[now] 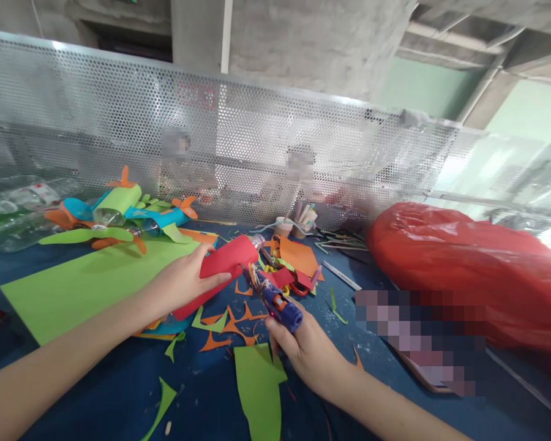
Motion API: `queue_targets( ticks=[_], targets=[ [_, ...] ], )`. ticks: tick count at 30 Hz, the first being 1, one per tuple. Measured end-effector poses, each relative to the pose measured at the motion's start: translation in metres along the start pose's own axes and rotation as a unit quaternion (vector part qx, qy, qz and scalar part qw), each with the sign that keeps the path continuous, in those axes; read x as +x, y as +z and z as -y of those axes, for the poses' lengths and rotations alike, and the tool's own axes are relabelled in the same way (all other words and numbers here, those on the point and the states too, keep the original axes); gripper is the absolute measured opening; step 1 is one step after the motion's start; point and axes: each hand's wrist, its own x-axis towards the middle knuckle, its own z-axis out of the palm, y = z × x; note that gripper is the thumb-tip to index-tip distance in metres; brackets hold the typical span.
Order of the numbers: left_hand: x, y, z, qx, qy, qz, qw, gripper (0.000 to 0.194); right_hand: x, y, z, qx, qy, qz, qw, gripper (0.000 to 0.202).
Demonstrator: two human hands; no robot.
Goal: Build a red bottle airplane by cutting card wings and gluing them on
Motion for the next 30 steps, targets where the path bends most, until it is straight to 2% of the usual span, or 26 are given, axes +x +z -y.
queue_targets(
  ticks=[7, 16, 22, 24, 27, 30],
  targets=[
    [0.0, -0.001, -0.001, -0.002, -0.012, 0.004, 1.0, 0.081, 0.004, -0.004, -0.005, -0.014, 0.023, -0.027, 0.999, 0.038],
    [0.0, -0.001, -0.001, -0.001, -0.002, 0.012, 1.0, 0.075, 0.007, -0.009, -0.002, 0.005, 0.035, -0.018, 0.999, 0.041],
    [0.001, 0.0, 0.002, -0.007, 0.0, 0.01, 1.0, 0.08, 0.005, -0.006, -0.003, -0.013, 0.024, 0.0, 1.0, 0.038],
    [0.0, -0.001, 0.002, -0.006, 0.0, 0.013, 1.0, 0.081, 0.007, -0.014, -0.001, -0.031, 0.016, 0.003, 0.999, 0.038],
    [0.001, -0.003, 0.001, 0.002, -0.001, 0.013, 1.0, 0.079, 0.009, -0.042, 0.004, -0.094, -0.003, 0.013, 0.995, 0.034],
    [0.001, -0.005, 0.0, 0.006, -0.011, 0.031, 0.999, 0.078, 0.008, -0.077, -0.001, -0.189, -0.006, 0.083, 0.978, 0.04]
  ],
)
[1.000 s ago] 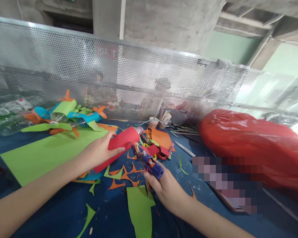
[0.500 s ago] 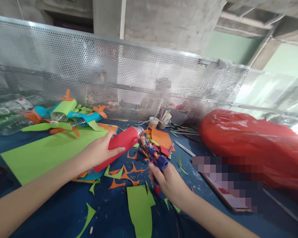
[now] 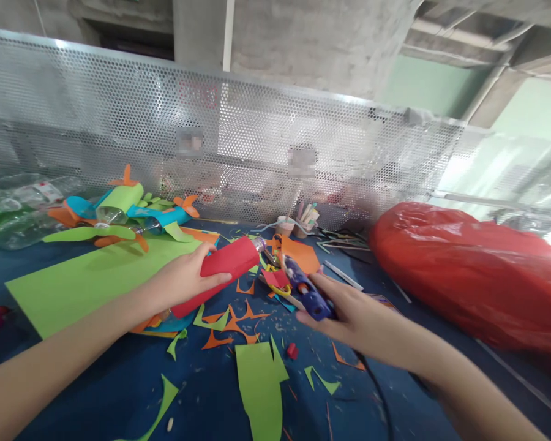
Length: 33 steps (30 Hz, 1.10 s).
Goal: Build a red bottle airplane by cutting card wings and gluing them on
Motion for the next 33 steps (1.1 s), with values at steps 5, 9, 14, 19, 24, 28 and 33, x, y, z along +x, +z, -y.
queue_targets(
  ticks=[5, 9, 14, 19, 24, 28, 33],
  targets=[
    [0.0, 0.001, -0.003, 0.013, 0.004, 0.012, 1.0, 0.077, -0.006, -0.008, -0.038, -0.101, 0.112, 0.144, 0.978, 0.042],
    [-0.001, 0.004, -0.003, 0.021, 0.01, 0.003, 1.0, 0.079, -0.001, 0.01, -0.05, -0.161, 0.114, 0.189, 0.962, 0.038],
    [-0.002, 0.005, -0.001, 0.039, 0.011, 0.002, 0.999, 0.078, -0.003, 0.013, -0.039, -0.237, 0.102, 0.165, 0.952, 0.032],
    [-0.002, 0.005, -0.003, 0.051, -0.003, 0.006, 0.999, 0.078, -0.002, 0.02, -0.003, -0.187, 0.04, 0.071, 0.979, 0.016],
    [-0.004, 0.006, -0.006, 0.047, 0.015, 0.006, 0.999, 0.075, 0.006, 0.057, 0.026, 0.001, -0.085, 0.079, 0.993, 0.016],
    [-0.008, 0.007, -0.009, 0.047, 0.033, 0.024, 0.998, 0.067, 0.007, 0.075, 0.026, 0.031, -0.1, 0.067, 0.992, 0.012],
    [-0.011, 0.009, -0.011, 0.06, 0.044, 0.04, 0.996, 0.065, 0.007, 0.062, 0.019, 0.07, -0.117, 0.021, 0.991, 0.014]
  ],
)
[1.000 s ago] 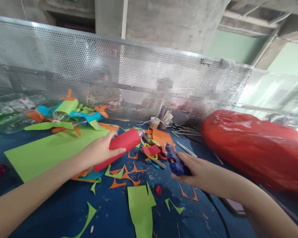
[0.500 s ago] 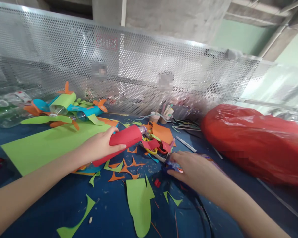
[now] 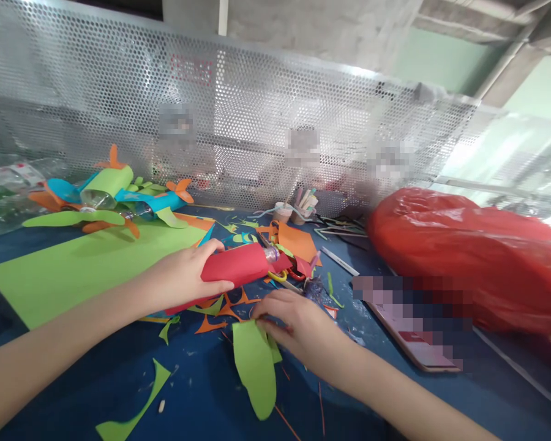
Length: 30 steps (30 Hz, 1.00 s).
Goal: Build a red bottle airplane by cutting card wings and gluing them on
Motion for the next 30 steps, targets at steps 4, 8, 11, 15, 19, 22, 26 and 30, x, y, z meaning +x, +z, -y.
queue_targets(
  ticks=[4, 8, 11, 15, 19, 22, 26, 30],
  targets=[
    [-0.002, -0.002, -0.003, 0.003, 0.003, 0.027, 1.0, 0.064, 0.002, -0.013, -0.006, 0.005, -0.037, -0.103, 0.994, 0.016],
    [-0.004, -0.003, -0.006, 0.009, 0.003, 0.045, 0.999, 0.065, 0.006, -0.013, -0.014, 0.009, -0.075, -0.166, 0.983, 0.016],
    [-0.004, -0.003, -0.008, 0.012, 0.006, 0.054, 0.998, 0.063, 0.008, -0.009, -0.017, 0.006, -0.081, -0.182, 0.98, 0.015],
    [-0.004, -0.003, -0.009, 0.014, 0.004, 0.059, 0.998, 0.063, 0.009, -0.007, -0.018, 0.026, -0.077, -0.19, 0.978, 0.013],
    [-0.005, -0.003, -0.01, 0.01, 0.011, 0.058, 0.998, 0.064, 0.011, -0.01, -0.02, 0.048, -0.042, -0.176, 0.982, 0.013],
    [-0.004, -0.003, -0.01, 0.01, 0.012, 0.059, 0.998, 0.064, 0.012, -0.011, -0.021, 0.05, -0.033, -0.175, 0.983, 0.013],
    [-0.004, -0.002, -0.009, 0.01, 0.018, 0.06, 0.998, 0.065, 0.012, -0.01, -0.021, 0.053, -0.039, -0.178, 0.982, 0.013],
    [-0.004, -0.002, -0.008, 0.009, 0.017, 0.06, 0.998, 0.065, 0.012, -0.009, -0.021, 0.051, -0.05, -0.184, 0.98, 0.013]
  ],
)
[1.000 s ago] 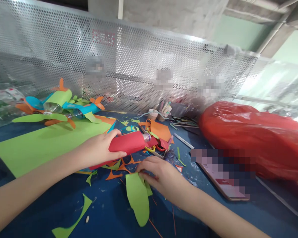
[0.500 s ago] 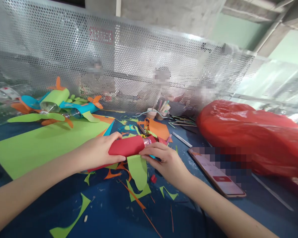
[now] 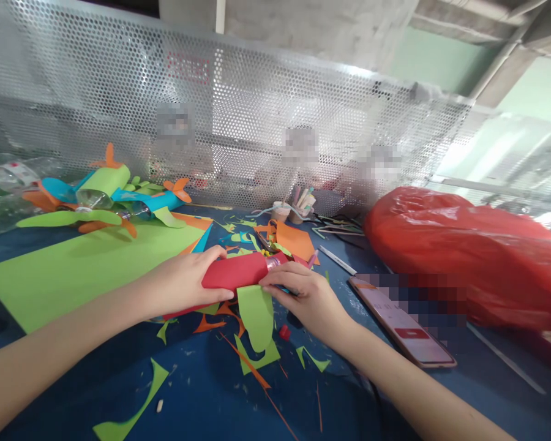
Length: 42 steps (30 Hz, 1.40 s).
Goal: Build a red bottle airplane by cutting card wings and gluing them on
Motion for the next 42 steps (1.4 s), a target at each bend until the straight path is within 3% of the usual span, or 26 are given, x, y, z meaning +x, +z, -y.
queue_targets(
  ticks=[27, 31, 34, 38, 42],
  targets=[
    [0.001, 0.001, -0.001, 0.002, 0.009, 0.008, 1.0, 0.073, 0.003, 0.004, -0.003, -0.041, 0.042, 0.0, 0.998, 0.007],
    [-0.001, 0.001, -0.004, 0.011, 0.007, 0.001, 1.0, 0.075, 0.003, 0.005, -0.001, -0.043, 0.063, -0.019, 0.997, 0.018],
    [-0.001, 0.002, -0.006, 0.028, 0.024, -0.007, 0.999, 0.078, 0.002, 0.007, 0.001, -0.038, 0.039, -0.032, 0.998, 0.03],
    [-0.002, 0.004, -0.008, 0.051, 0.035, -0.017, 0.998, 0.08, 0.0, 0.011, 0.0, -0.044, 0.008, -0.014, 0.999, 0.046],
    [-0.003, 0.007, -0.01, 0.08, 0.041, -0.029, 0.996, 0.077, -0.003, 0.015, -0.003, -0.038, 0.015, 0.004, 0.999, 0.046]
  ],
)
